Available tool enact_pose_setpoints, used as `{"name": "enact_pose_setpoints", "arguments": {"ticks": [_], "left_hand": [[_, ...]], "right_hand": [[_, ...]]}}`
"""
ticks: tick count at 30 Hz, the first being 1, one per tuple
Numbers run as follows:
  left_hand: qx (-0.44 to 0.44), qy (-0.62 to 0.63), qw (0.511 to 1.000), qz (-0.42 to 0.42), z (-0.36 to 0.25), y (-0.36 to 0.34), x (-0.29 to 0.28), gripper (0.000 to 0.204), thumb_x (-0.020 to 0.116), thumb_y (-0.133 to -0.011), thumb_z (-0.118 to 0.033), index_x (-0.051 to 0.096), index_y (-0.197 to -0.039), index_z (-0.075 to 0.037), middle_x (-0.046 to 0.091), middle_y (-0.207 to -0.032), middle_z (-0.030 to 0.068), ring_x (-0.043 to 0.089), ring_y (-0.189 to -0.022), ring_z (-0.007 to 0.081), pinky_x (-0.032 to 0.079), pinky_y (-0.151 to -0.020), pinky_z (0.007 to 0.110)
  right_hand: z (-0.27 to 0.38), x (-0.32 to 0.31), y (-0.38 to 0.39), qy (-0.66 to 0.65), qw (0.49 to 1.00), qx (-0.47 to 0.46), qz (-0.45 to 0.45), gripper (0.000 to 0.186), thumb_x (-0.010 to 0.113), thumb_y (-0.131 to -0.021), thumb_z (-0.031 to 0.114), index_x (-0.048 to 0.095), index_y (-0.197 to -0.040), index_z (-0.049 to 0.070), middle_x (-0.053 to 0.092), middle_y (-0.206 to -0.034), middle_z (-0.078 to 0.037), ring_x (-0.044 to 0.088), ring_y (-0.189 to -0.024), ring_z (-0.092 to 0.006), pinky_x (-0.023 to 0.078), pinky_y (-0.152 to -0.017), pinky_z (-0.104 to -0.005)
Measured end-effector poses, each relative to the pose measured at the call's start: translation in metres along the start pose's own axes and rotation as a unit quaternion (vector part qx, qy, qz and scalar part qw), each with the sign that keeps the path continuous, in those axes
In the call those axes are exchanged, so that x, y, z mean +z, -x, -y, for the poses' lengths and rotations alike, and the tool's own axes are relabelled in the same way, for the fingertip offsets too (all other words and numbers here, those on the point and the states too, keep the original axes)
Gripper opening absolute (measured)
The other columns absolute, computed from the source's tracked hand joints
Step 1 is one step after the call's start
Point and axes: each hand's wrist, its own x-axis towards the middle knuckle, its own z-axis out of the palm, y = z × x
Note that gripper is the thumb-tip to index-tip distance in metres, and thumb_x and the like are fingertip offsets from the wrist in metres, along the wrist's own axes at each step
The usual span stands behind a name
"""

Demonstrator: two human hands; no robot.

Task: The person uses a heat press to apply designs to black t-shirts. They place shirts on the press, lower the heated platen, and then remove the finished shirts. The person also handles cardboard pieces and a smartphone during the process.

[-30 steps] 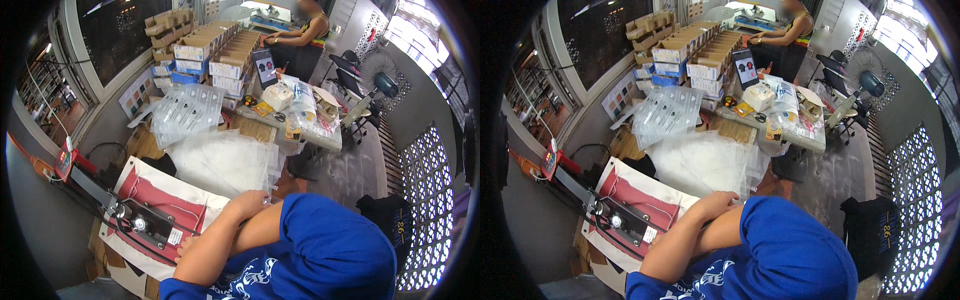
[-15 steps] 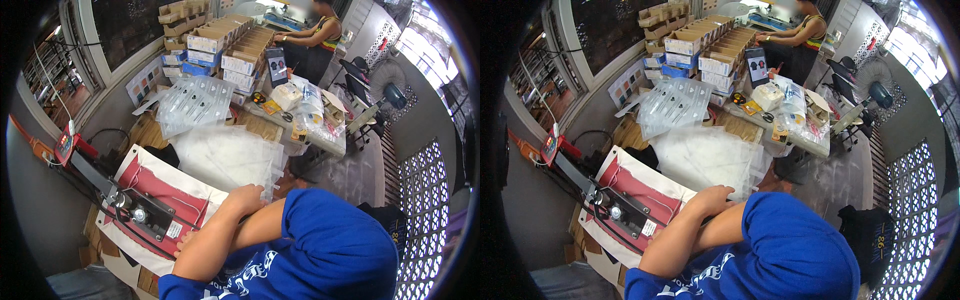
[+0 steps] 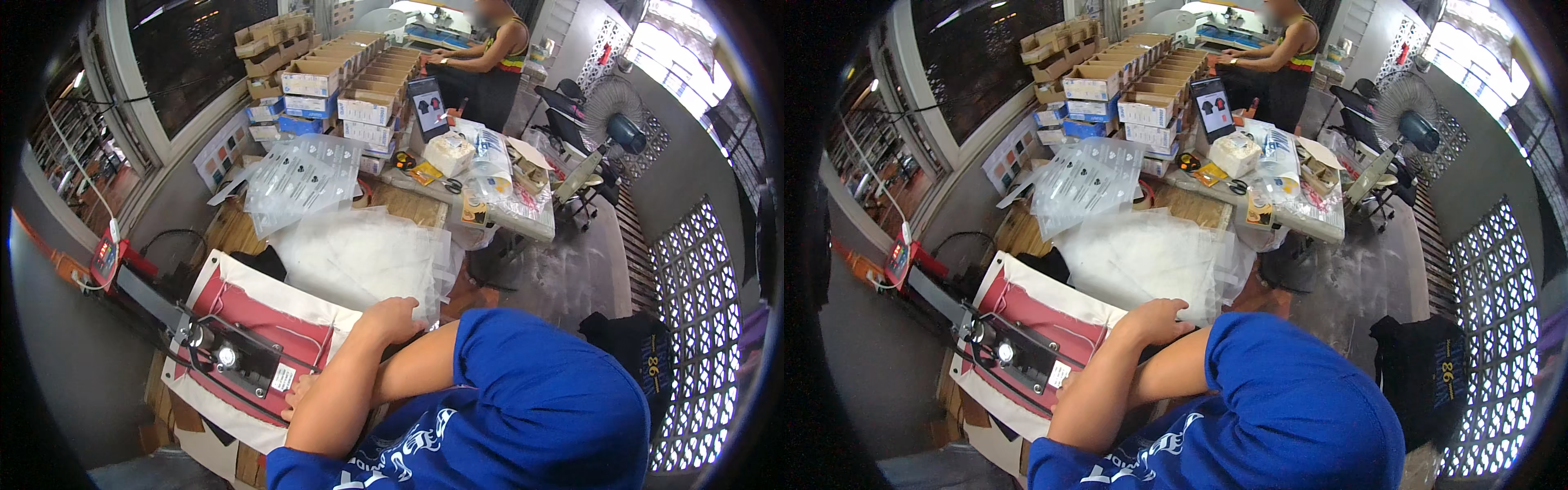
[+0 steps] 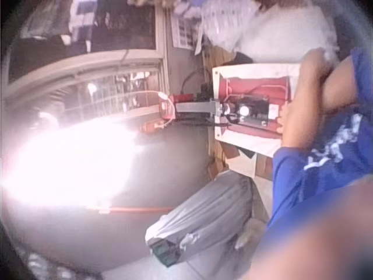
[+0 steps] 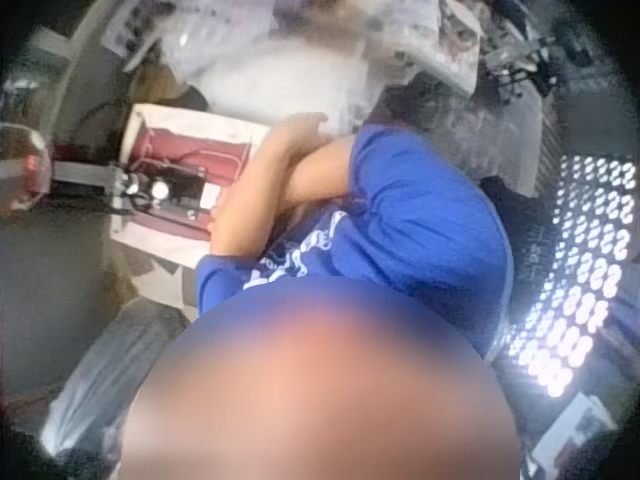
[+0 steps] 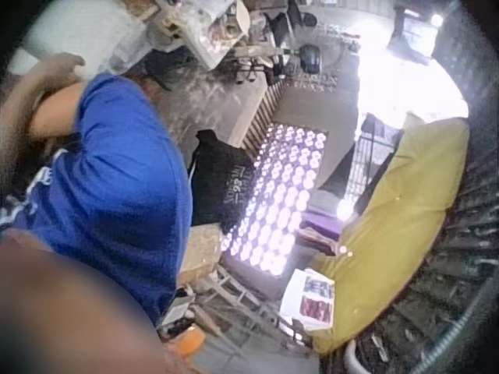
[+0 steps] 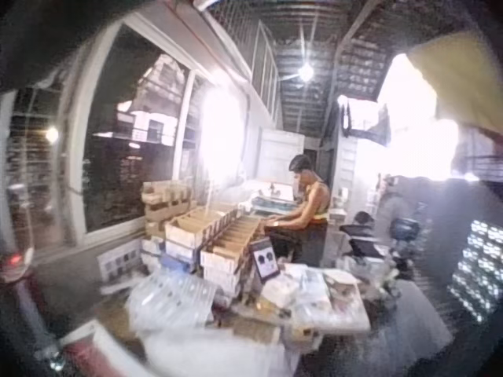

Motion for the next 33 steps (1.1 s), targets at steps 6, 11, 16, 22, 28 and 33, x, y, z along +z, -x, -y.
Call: {"name": "enact_pose_setpoints", "arguments": {"ticks": [6, 11, 16, 22, 28, 33], "left_hand": [[-0.095, -0.035, 0.995, -0.012, 0.0, 0.012, -0.011, 0.063, 0.067, -0.089, -0.043, 0.056, -0.137, -0.004, 0.065, -0.127, 0.0222, 0.061, -0.12, 0.0366, 0.049, -0.101, 0.045], [-0.085, -0.04, 0.995, -0.038, 0.007, 0.01, -0.007, 0.058, 0.068, -0.089, -0.042, 0.059, -0.131, -0.004, 0.067, -0.123, 0.0213, 0.062, -0.117, 0.0368, 0.051, -0.096, 0.046], [-0.101, -0.054, 0.987, -0.115, 0.011, 0.012, -0.001, 0.048, 0.069, -0.089, -0.039, 0.064, -0.122, -0.004, 0.07, -0.115, 0.0195, 0.066, -0.11, 0.0371, 0.054, -0.09, 0.047], [-0.08, -0.064, 0.986, -0.131, 0.014, 0.006, 0.002, 0.046, 0.067, -0.089, -0.04, 0.065, -0.119, -0.005, 0.069, -0.118, 0.0186, 0.066, -0.111, 0.0363, 0.054, -0.091, 0.047], [-0.154, -0.097, 0.981, -0.069, 0.01, 0.024, -0.011, 0.05, 0.067, -0.089, -0.041, 0.064, -0.123, -0.005, 0.068, -0.124, 0.0182, 0.065, -0.114, 0.0349, 0.052, -0.096, 0.045], [-0.123, -0.221, 0.967, -0.033, -0.057, 0.027, -0.093, 0.048, 0.068, -0.089, -0.04, 0.068, -0.123, -0.006, 0.065, -0.126, 0.0227, 0.066, -0.107, 0.0392, 0.052, -0.092, 0.049]], "right_hand": [[0.012, -0.011, 0.004, 0.064, 0.998, 0.014, -0.005, 0.039, 0.057, -0.094, 0.035, 0.058, -0.13, 0.02, 0.058, -0.13, -0.01, 0.059, -0.12, -0.0307, 0.053, -0.092, -0.0475], [0.015, -0.014, 0.007, 0.041, 0.997, 0.031, -0.054, 0.031, 0.058, -0.092, 0.033, 0.067, -0.119, 0.02, 0.067, -0.11, -0.009, 0.067, -0.106, -0.0278, 0.055, -0.082, -0.0471], [0.021, -0.015, 0.018, 0.074, 0.995, 0.019, -0.058, 0.025, 0.056, -0.091, 0.031, 0.072, -0.106, 0.018, 0.07, -0.082, -0.007, 0.072, -0.081, -0.0285, 0.056, -0.065, -0.0473], [-0.002, 0.002, 0.007, 0.008, 0.981, -0.083, -0.173, 0.022, 0.057, -0.089, 0.03, 0.069, -0.099, 0.015, 0.07, -0.086, -0.009, 0.07, -0.082, -0.0296, 0.054, -0.066, -0.0469], [-0.009, 0.021, 0.009, 0.01, 0.979, -0.094, -0.18, 0.023, 0.06, -0.087, 0.03, 0.068, -0.1, 0.014, 0.067, -0.096, -0.011, 0.066, -0.092, -0.0307, 0.051, -0.075, -0.0458], [0.007, -0.025, 0.02, 0.071, 0.97, -0.113, -0.204, 0.024, 0.062, -0.085, 0.031, 0.067, -0.101, 0.013, 0.065, -0.105, -0.013, 0.062, -0.101, -0.0317, 0.049, -0.082, -0.0449]]}}
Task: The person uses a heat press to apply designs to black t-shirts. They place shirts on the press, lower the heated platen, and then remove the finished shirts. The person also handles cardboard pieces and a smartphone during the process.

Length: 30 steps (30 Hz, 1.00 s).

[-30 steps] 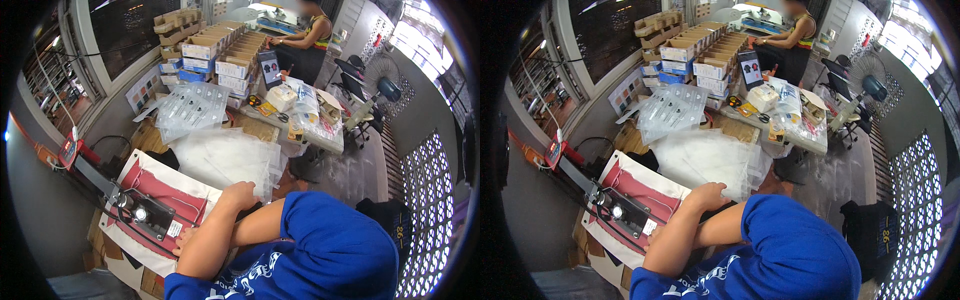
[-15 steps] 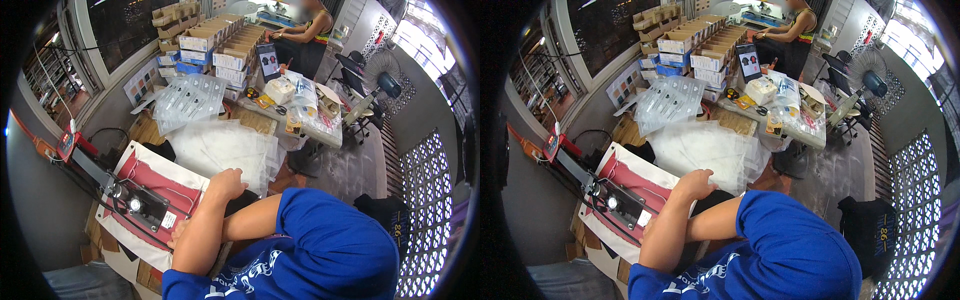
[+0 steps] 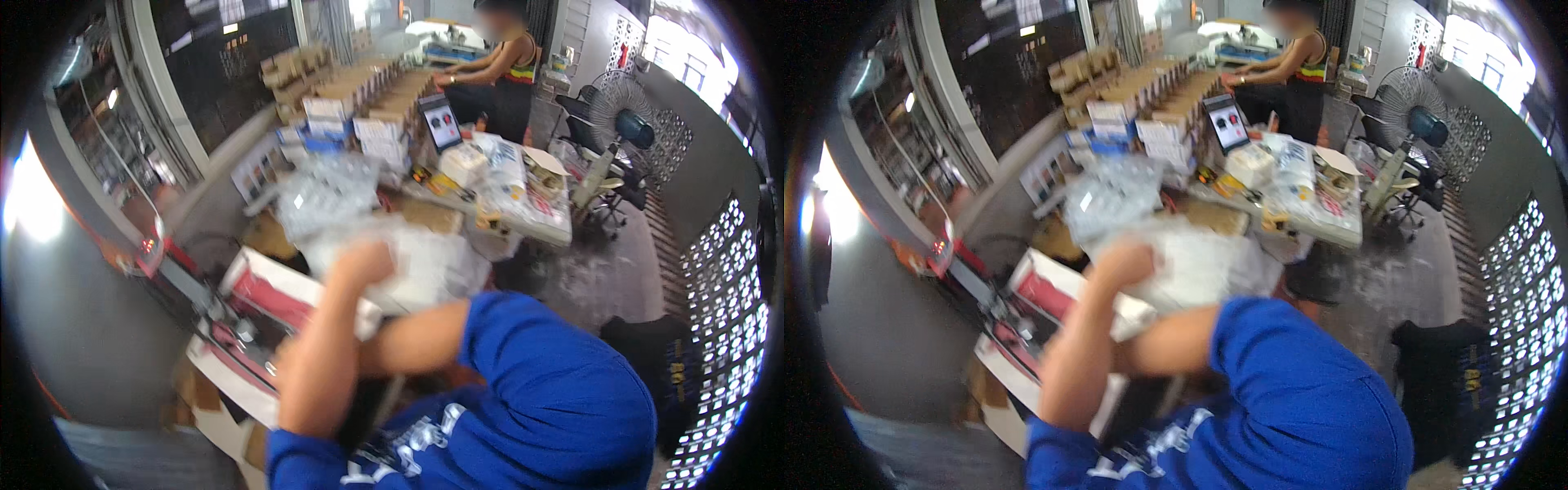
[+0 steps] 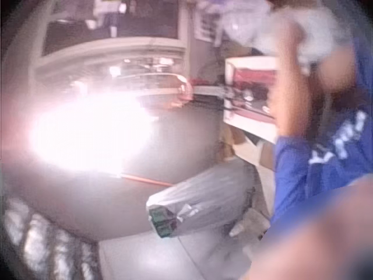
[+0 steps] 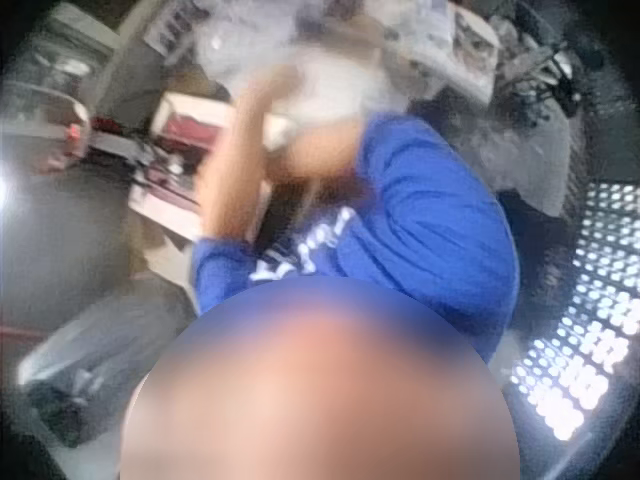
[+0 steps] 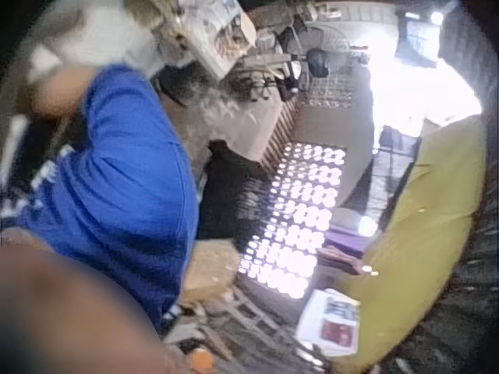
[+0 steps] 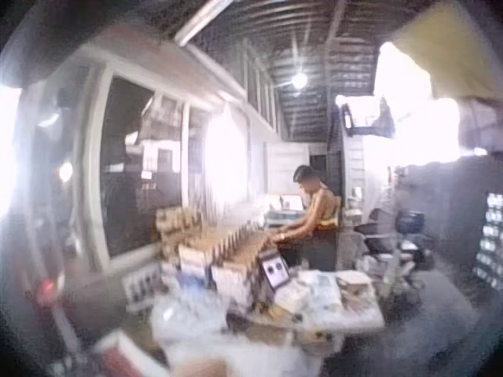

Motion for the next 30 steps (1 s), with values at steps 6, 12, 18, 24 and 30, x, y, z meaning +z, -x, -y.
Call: {"name": "enact_pose_setpoints", "arguments": {"ticks": [6, 12, 18, 24, 30], "left_hand": [[0.022, 0.339, 0.659, -0.67, 0.031, 0.167, 0.09, 0.017, 0.067, -0.087, 0.0, 0.069, -0.103, 0.002, 0.071, -0.102, 0.0166, 0.068, -0.096, 0.0301, 0.051, -0.088, 0.036], [-0.443, 0.495, 0.377, -0.645, 0.091, 0.35, 0.406, 0.025, 0.06, -0.101, -0.019, 0.059, -0.119, -0.002, 0.065, -0.111, 0.01, 0.065, -0.099, 0.0218, 0.052, -0.087, 0.033], [-0.13, 0.861, 0.161, -0.465, 0.034, 0.27, 0.499, 0.057, 0.044, -0.105, -0.05, 0.049, -0.14, -0.005, 0.055, -0.139, 0.0107, 0.049, -0.129, 0.025, 0.033, -0.113, 0.041], [-0.204, 0.802, 0.191, -0.528, 0.046, 0.235, 0.496, 0.041, 0.047, -0.107, -0.031, 0.049, -0.138, -0.003, 0.05, -0.142, 0.0098, 0.044, -0.134, 0.0208, 0.029, -0.117, 0.036], [-0.318, 0.682, 0.457, -0.474, -0.01, 0.24, 0.507, 0.058, 0.054, -0.104, -0.035, 0.04, -0.148, 0.001, 0.047, -0.147, 0.0147, 0.042, -0.134, 0.0251, 0.029, -0.115, 0.036]], "right_hand": [[0.007, -0.057, 0.065, 0.031, 0.981, -0.088, -0.172, 0.04, 0.073, -0.076, 0.03, 0.065, -0.109, 0.01, 0.058, -0.119, -0.015, 0.052, -0.115, -0.0341, 0.041, -0.095, -0.0441], [-0.026, 0.004, 0.306, -0.054, 0.835, 0.512, -0.192, 0.02, 0.064, -0.083, 0.016, 0.072, -0.097, 0.004, 0.069, -0.097, -0.023, 0.067, -0.092, -0.042, 0.053, -0.08, -0.0494], [0.02, 0.111, 0.411, -0.115, 0.813, 0.57, 0.019, 0.019, 0.063, -0.082, 0.019, 0.074, -0.089, 0.006, 0.072, -0.092, -0.019, 0.069, -0.093, -0.0395, 0.054, -0.085, -0.0469], [-0.02, 0.107, 0.275, -0.072, 0.884, 0.442, -0.13, 0.019, 0.066, -0.081, 0.017, 0.073, -0.091, 0.002, 0.07, -0.096, -0.021, 0.067, -0.095, -0.0392, 0.053, -0.086, -0.0459], [-0.047, 0.061, 0.232, -0.04, 0.875, 0.456, -0.157, 0.038, 0.071, -0.079, 0.018, 0.066, -0.115, 0.006, 0.059, -0.124, -0.021, 0.056, -0.116, -0.0409, 0.047, -0.098, -0.0463]]}}
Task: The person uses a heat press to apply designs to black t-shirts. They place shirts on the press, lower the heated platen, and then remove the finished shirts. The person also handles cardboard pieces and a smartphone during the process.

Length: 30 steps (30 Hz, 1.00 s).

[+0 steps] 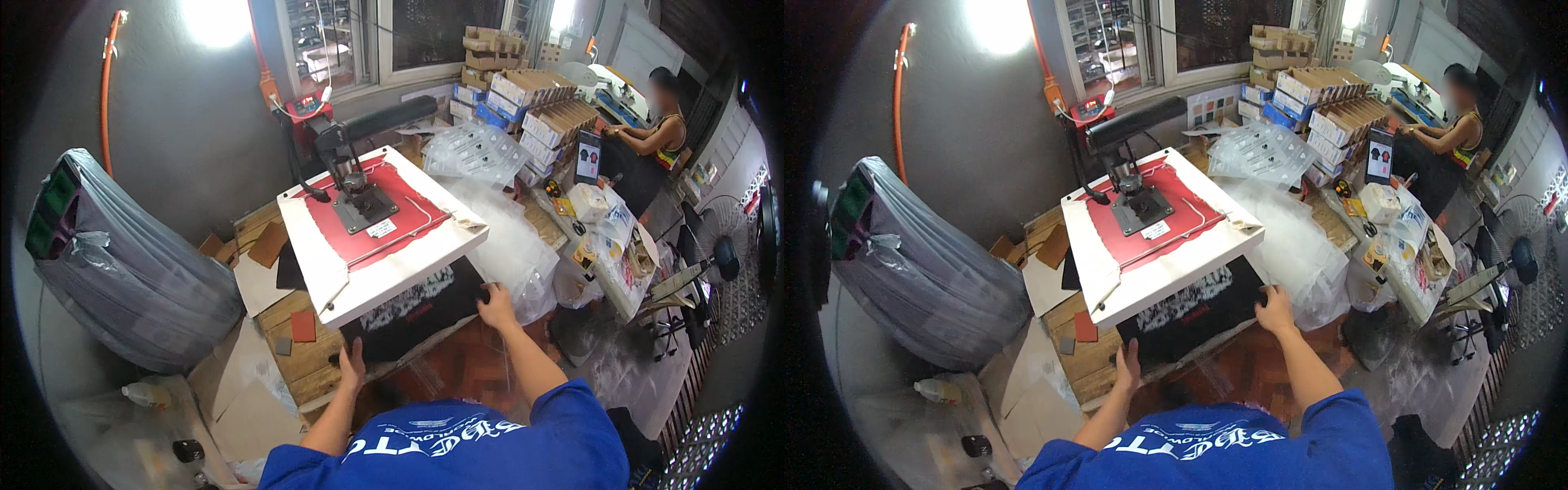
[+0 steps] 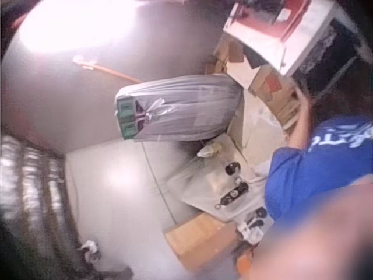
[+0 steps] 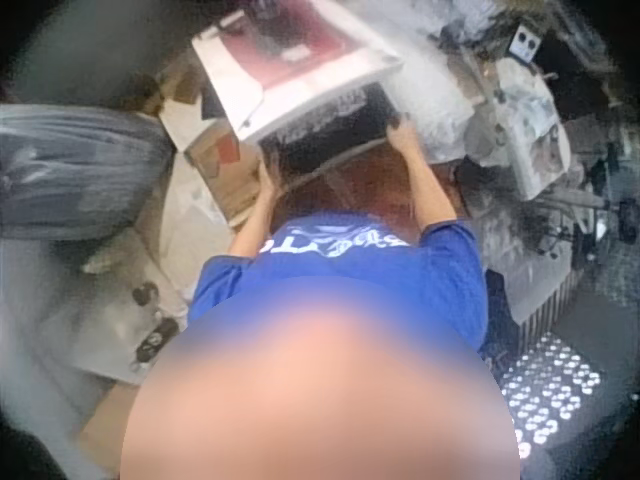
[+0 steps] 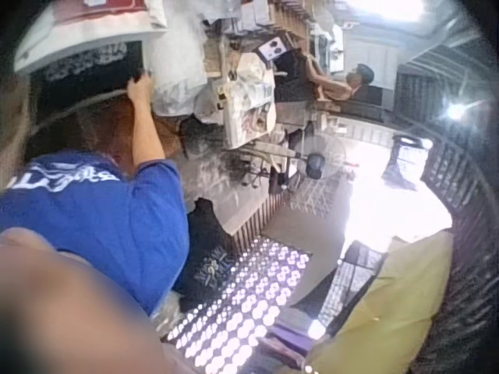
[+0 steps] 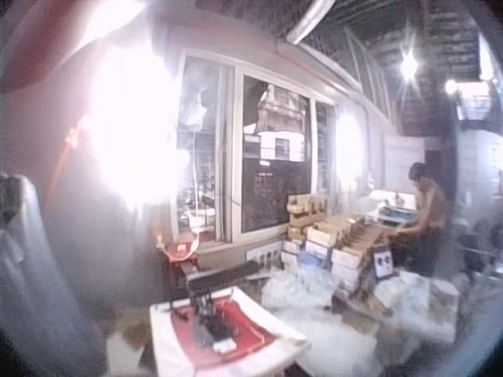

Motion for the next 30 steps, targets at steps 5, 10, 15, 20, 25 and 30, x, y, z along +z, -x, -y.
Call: {"name": "enact_pose_setpoints", "arguments": {"ticks": [5, 10, 15, 20, 25, 30], "left_hand": [[-0.042, 0.038, 0.998, -0.009, 0.005, 0.042, 0.022, 0.074, 0.052, -0.101, -0.052, 0.038, -0.148, 0.003, 0.052, -0.142, 0.0162, 0.051, -0.127, 0.0284, 0.043, -0.105, 0.042], [-0.398, 0.354, 0.835, 0.138, 0.028, 0.094, -0.033, 0.069, 0.057, -0.095, -0.06, 0.046, -0.145, -0.014, 0.052, -0.144, 0.0157, 0.056, -0.125, 0.0337, 0.046, -0.105, 0.045], [-0.221, 0.19, 0.944, 0.153, -0.014, 0.128, -0.081, 0.057, 0.072, -0.091, -0.034, 0.054, -0.138, -0.007, 0.064, -0.131, 0.0138, 0.064, -0.117, 0.0305, 0.052, -0.102, 0.046], [0.068, 0.355, 0.924, 0.122, -0.156, 0.13, -0.063, 0.058, 0.072, -0.089, -0.02, 0.052, -0.138, 0.004, 0.061, -0.135, 0.0163, 0.058, -0.126, 0.0337, 0.043, -0.11, 0.051], [0.274, 0.33, 0.817, 0.386, -0.319, 0.176, -0.013, 0.065, 0.072, -0.074, -0.011, 0.055, -0.133, 0.007, 0.055, -0.14, 0.021, 0.052, -0.129, 0.0374, 0.037, -0.114, 0.05], [0.232, 0.345, 0.734, 0.537, -0.393, 0.196, 0.149, 0.056, 0.071, -0.079, -0.012, 0.058, -0.13, 0.005, 0.061, -0.131, 0.0183, 0.057, -0.121, 0.033, 0.041, -0.109, 0.047]], "right_hand": [[-0.064, 0.017, 0.005, 0.077, 0.99, 0.103, 0.056, 0.066, 0.077, -0.076, 0.023, 0.055, -0.138, 0.015, 0.041, -0.148, -0.019, 0.042, -0.135, -0.0411, 0.04, -0.109, -0.0519], [-0.11, -0.002, -0.011, 0.177, 0.934, 0.119, 0.288, 0.05, 0.068, -0.084, 0.032, 0.064, -0.127, 0.006, 0.057, -0.137, -0.018, 0.045, -0.136, -0.0367, 0.04, -0.11, -0.0496], [-0.09, -0.093, -0.035, -0.059, 0.887, 0.128, 0.439, 0.041, 0.081, -0.075, 0.024, 0.073, -0.108, 0.002, 0.073, -0.107, -0.01, 0.066, -0.101, -0.023, 0.053, -0.086, -0.0366], [-0.031, -0.17, -0.026, -0.632, 0.749, 0.062, 0.189, 0.04, 0.066, -0.088, 0.011, 0.06, -0.126, 0.001, 0.07, -0.115, -0.011, 0.069, -0.101, -0.0223, 0.053, -0.095, -0.0382], [-0.044, -0.269, 0.027, -0.86, 0.46, -0.185, 0.122, 0.032, 0.066, -0.09, 0.027, 0.07, -0.109, 0.002, 0.073, -0.109, -0.013, 0.068, -0.103, -0.03, 0.05, -0.1, -0.0473], [-0.133, -0.452, 0.179, -0.777, 0.479, -0.314, -0.259, 0.031, 0.066, -0.09, 0.023, 0.066, -0.114, 0.002, 0.071, -0.11, -0.013, 0.069, -0.099, -0.0297, 0.053, -0.094, -0.0485]]}}
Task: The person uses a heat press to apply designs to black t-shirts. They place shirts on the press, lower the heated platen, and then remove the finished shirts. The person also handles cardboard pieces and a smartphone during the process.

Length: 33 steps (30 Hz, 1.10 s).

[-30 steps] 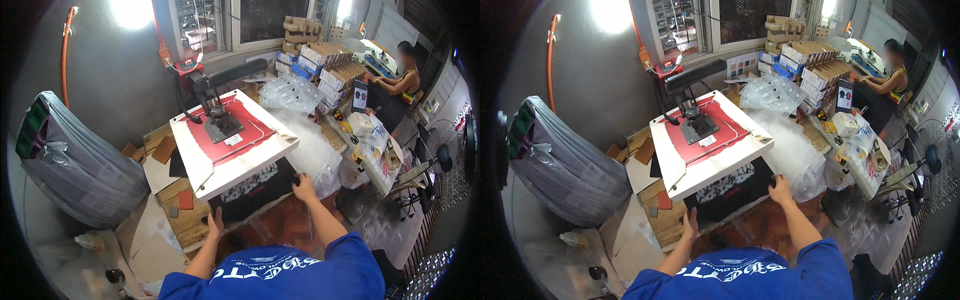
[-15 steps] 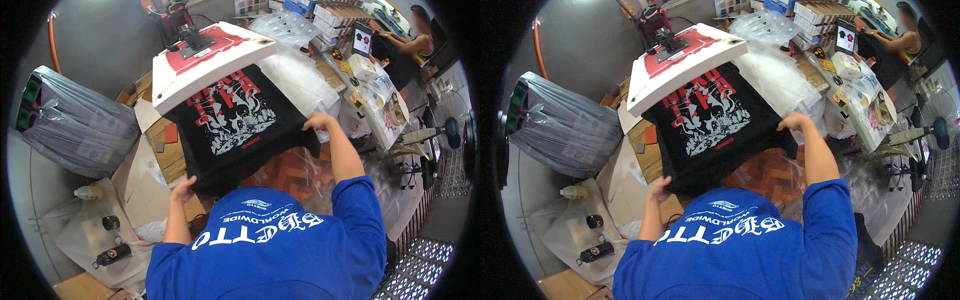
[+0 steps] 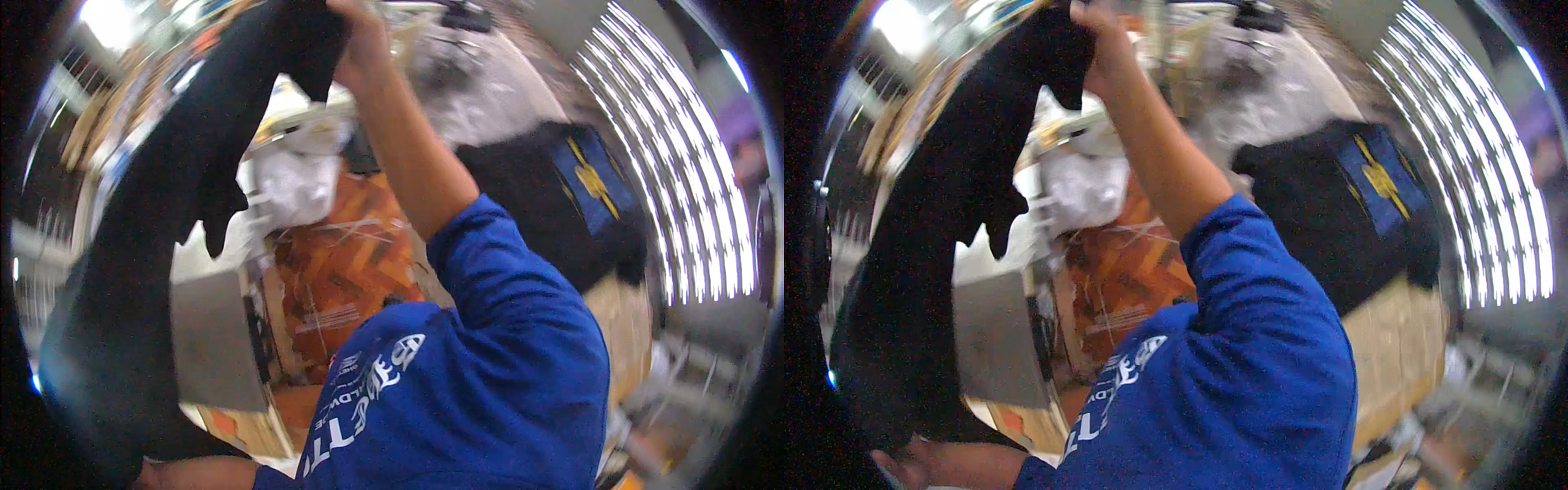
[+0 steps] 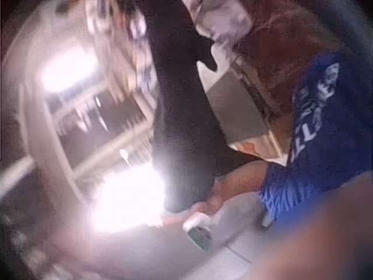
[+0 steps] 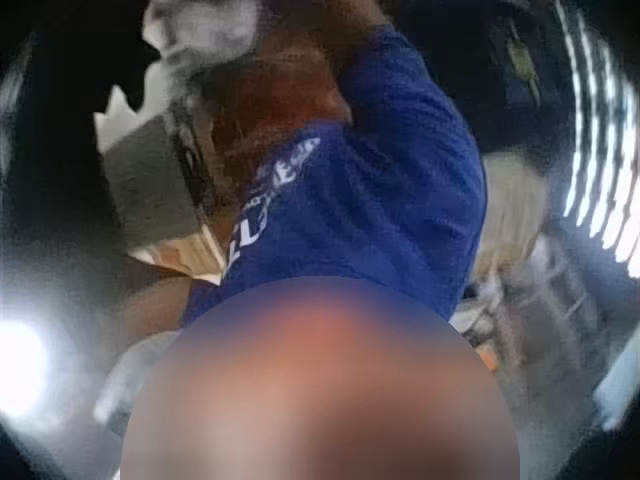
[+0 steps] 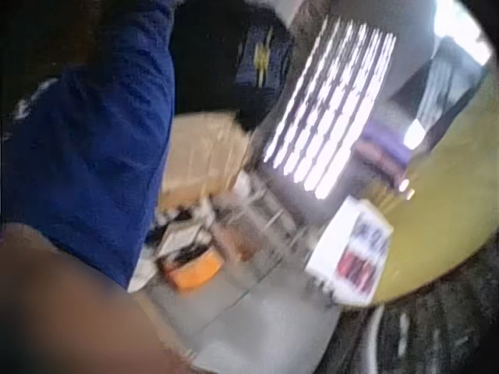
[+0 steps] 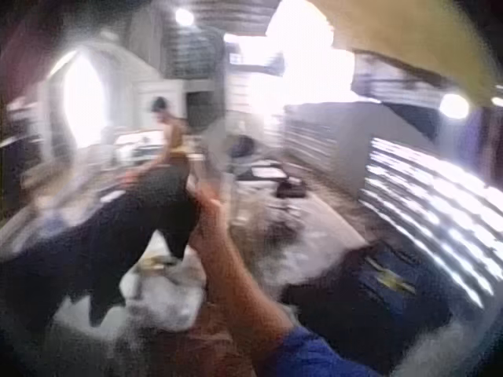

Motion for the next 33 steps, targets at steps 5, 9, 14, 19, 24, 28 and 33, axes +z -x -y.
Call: {"name": "enact_pose_setpoints", "arguments": {"ticks": [5, 9, 14, 19, 24, 28, 33], "left_hand": [[-0.16, 0.139, 0.968, 0.131, 0.138, -0.103, 0.069, 0.048, 0.07, -0.083, -0.013, 0.06, -0.127, 0.003, 0.066, -0.123, 0.0156, 0.062, -0.113, 0.0287, 0.046, -0.104, 0.043], [-0.334, 0.199, 0.9, 0.198, 0.306, -0.13, 0.187, 0.041, 0.069, -0.087, -0.014, 0.062, -0.125, 0.002, 0.07, -0.116, 0.0135, 0.066, -0.107, 0.0252, 0.049, -0.1, 0.04], [-0.488, 0.062, 0.791, 0.363, 0.523, -0.07, 0.312, 0.057, 0.07, -0.091, -0.015, 0.047, -0.138, 0.006, 0.067, -0.12, 0.0151, 0.067, -0.104, 0.0235, 0.053, -0.093, 0.036], [-0.39, -0.355, 0.746, 0.406, 0.65, -0.005, 0.345, 0.057, 0.075, -0.086, -0.022, 0.056, -0.134, 0.003, 0.064, -0.128, 0.0167, 0.066, -0.109, 0.0292, 0.05, -0.095, 0.039], [-0.126, -0.331, 0.81, 0.467, 0.634, 0.07, 0.248, 0.041, 0.073, -0.081, -0.017, 0.067, -0.119, -0.002, 0.067, -0.116, 0.0201, 0.065, -0.105, 0.0314, 0.052, -0.094, 0.041], [-0.289, -0.343, 0.626, 0.638, 0.534, 0.12, 0.138, 0.033, 0.065, -0.087, -0.017, 0.07, -0.118, -0.006, 0.069, -0.115, 0.0191, 0.067, -0.105, 0.035, 0.053, -0.093, 0.044], [-0.43, -0.347, 0.732, 0.398, 0.362, 0.134, 0.021, 0.035, 0.068, -0.089, -0.023, 0.068, -0.118, -0.003, 0.071, -0.11, 0.0175, 0.068, -0.101, 0.0327, 0.054, -0.091, 0.043]], "right_hand": [[0.297, 0.16, 0.142, 0.36, 0.889, -0.278, -0.057, 0.032, 0.068, -0.09, 0.02, 0.065, -0.117, 0.002, 0.07, -0.111, -0.012, 0.066, -0.101, -0.0276, 0.052, -0.095, -0.0452], [0.373, 0.303, 0.323, 0.602, 0.653, -0.389, -0.247, 0.034, 0.069, -0.089, 0.018, 0.064, -0.119, 0.002, 0.068, -0.113, -0.012, 0.065, -0.102, -0.0259, 0.051, -0.095, -0.0425], [0.364, 0.27, 0.469, 0.749, 0.309, -0.272, -0.519, 0.027, 0.073, -0.086, 0.013, 0.066, -0.11, 0.004, 0.067, -0.097, -0.005, 0.063, -0.088, -0.0175, 0.051, -0.084, -0.0342], [0.319, 0.174, 0.548, 0.717, 0.277, -0.099, -0.633, 0.025, 0.078, -0.081, 0.012, 0.068, -0.103, 0.006, 0.066, -0.088, -0.004, 0.061, -0.085, -0.0149, 0.047, -0.083, -0.0278], [0.214, 0.14, 0.562, 0.717, -0.074, 0.305, -0.622, 0.048, 0.078, -0.081, 0.022, 0.061, -0.124, 0.011, 0.05, -0.139, -0.02, 0.049, -0.128, -0.0382, 0.041, -0.104, -0.0523], [0.158, 0.048, 0.467, 0.875, 0.209, 0.261, -0.352, 0.046, 0.077, -0.081, 0.023, 0.062, -0.121, 0.006, 0.052, -0.136, -0.022, 0.05, -0.125, -0.0414, 0.042, -0.104, -0.0514], [0.04, -0.025, 0.304, 0.816, 0.437, 0.351, 0.142, 0.039, 0.076, -0.079, 0.018, 0.065, -0.112, 0.001, 0.063, -0.118, -0.018, 0.058, -0.114, -0.0368, 0.047, -0.099, -0.0435]]}}
